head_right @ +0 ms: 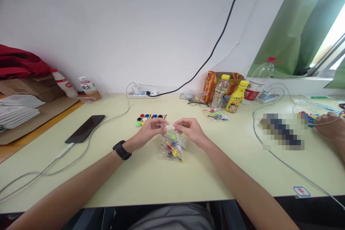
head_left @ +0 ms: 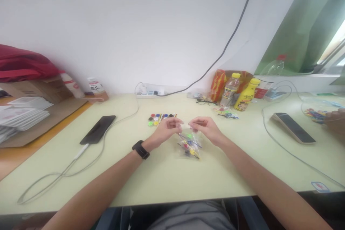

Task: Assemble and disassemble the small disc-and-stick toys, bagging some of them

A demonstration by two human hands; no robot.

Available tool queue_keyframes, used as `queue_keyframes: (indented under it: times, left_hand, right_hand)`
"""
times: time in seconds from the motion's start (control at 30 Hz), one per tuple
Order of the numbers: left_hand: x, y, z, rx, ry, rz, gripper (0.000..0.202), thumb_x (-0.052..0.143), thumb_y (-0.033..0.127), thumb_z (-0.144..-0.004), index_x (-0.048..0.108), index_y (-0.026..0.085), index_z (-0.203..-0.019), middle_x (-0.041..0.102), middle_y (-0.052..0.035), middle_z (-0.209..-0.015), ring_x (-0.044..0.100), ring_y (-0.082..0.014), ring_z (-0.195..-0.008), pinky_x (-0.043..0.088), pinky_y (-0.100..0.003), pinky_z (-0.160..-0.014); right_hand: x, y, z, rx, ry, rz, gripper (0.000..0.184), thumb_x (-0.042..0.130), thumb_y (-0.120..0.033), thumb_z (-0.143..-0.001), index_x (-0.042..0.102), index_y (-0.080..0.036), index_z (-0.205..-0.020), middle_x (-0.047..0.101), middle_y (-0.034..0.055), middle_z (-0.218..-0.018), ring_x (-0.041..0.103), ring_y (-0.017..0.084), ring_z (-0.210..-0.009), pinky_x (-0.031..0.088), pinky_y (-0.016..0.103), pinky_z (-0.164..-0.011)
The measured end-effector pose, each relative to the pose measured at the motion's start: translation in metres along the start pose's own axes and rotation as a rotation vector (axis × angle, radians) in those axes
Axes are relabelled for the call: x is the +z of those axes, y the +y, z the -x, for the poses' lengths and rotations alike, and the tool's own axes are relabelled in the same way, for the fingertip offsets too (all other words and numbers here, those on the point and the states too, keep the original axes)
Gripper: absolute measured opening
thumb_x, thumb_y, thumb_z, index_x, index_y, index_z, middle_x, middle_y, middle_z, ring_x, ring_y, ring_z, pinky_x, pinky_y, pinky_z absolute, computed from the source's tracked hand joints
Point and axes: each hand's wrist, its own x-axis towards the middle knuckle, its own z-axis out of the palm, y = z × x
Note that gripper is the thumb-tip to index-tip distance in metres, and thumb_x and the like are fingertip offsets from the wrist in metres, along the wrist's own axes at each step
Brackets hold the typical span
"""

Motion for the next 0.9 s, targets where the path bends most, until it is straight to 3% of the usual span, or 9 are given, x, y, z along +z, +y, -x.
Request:
queue_keyframes:
  times: [0.17, 0.27, 0.4, 0.5, 0.63, 0.8, 0.9]
  left_hand:
    - [0.004, 0.004, 0.003, -0.046, -0.024, -0.034, 0.023, 0.073, 0.015, -0.070, 0.070, 0.015, -0.093, 0.066, -0.0016, -0.076, 0.068, -0.0170, -0.076, 0.056, -0.032, -0.076]
    - [0.002, 0.000, 0.002, -0.079, -0.065, -0.109, 0.020, 0.069, 0.013, -0.068, 0.068, 0.016, -0.087, 0.063, 0.0004, -0.068, 0.062, -0.0143, -0.067, 0.050, -0.027, -0.067]
    - [-0.003, -0.008, -0.001, -0.004, -0.072, -0.071, 0.024, 0.064, 0.013, -0.067, 0.068, 0.017, -0.091, 0.064, -0.0008, -0.073, 0.060, -0.0146, -0.070, 0.048, -0.026, -0.065]
    - [-0.004, -0.009, -0.003, 0.092, -0.043, 0.012, 0.022, 0.064, 0.015, -0.073, 0.070, 0.017, -0.095, 0.067, -0.0037, -0.088, 0.064, -0.0166, -0.085, 0.051, -0.026, -0.074]
    - [0.000, -0.008, -0.001, 0.104, -0.049, -0.018, 0.022, 0.077, 0.027, -0.083, 0.072, 0.016, -0.101, 0.070, -0.0066, -0.103, 0.066, -0.0187, -0.096, 0.055, -0.030, -0.086]
    - [0.000, -0.010, 0.001, 0.035, -0.068, -0.063, 0.037, 0.086, 0.037, -0.080, 0.073, 0.015, -0.107, 0.070, -0.0044, -0.084, 0.070, -0.0186, -0.082, 0.059, -0.033, -0.080]
    - [-0.003, -0.006, 0.001, 0.009, -0.094, -0.094, 0.038, 0.085, 0.042, -0.081, 0.074, 0.015, -0.106, 0.073, -0.0074, -0.088, 0.072, -0.0206, -0.083, 0.060, -0.033, -0.079]
  right_hand:
    - [0.005, -0.001, 0.001, -0.018, 0.097, -0.022, 0.036, 0.086, -0.052, -0.074, 0.080, -0.018, -0.084, 0.073, 0.0057, -0.075, 0.062, 0.018, -0.069, 0.050, 0.032, -0.066]
    - [0.001, 0.000, -0.001, -0.011, 0.169, -0.044, 0.037, 0.087, -0.054, -0.072, 0.079, -0.019, -0.083, 0.074, 0.0062, -0.076, 0.064, 0.019, -0.073, 0.052, 0.033, -0.069]
    - [-0.005, -0.001, -0.003, 0.005, 0.217, -0.068, 0.041, 0.088, -0.056, -0.069, 0.080, -0.019, -0.085, 0.074, 0.0068, -0.078, 0.065, 0.019, -0.074, 0.054, 0.034, -0.071]
    - [-0.005, -0.002, -0.003, 0.026, 0.187, -0.072, 0.041, 0.089, -0.055, -0.069, 0.081, -0.019, -0.085, 0.075, 0.0070, -0.079, 0.066, 0.020, -0.076, 0.055, 0.034, -0.074]
    - [0.001, 0.001, -0.001, 0.055, 0.108, -0.090, 0.039, 0.087, -0.055, -0.072, 0.081, -0.019, -0.088, 0.075, 0.0058, -0.081, 0.067, 0.019, -0.078, 0.054, 0.034, -0.075]
    - [0.002, 0.002, -0.001, 0.044, 0.082, -0.030, 0.038, 0.086, -0.054, -0.073, 0.081, -0.019, -0.087, 0.074, 0.0051, -0.079, 0.064, 0.017, -0.075, 0.053, 0.033, -0.072]
    - [-0.002, 0.001, -0.001, 0.027, 0.052, 0.009, 0.036, 0.086, -0.052, -0.074, 0.081, -0.018, -0.086, 0.071, 0.0037, -0.076, 0.057, 0.014, -0.066, 0.048, 0.031, -0.064]
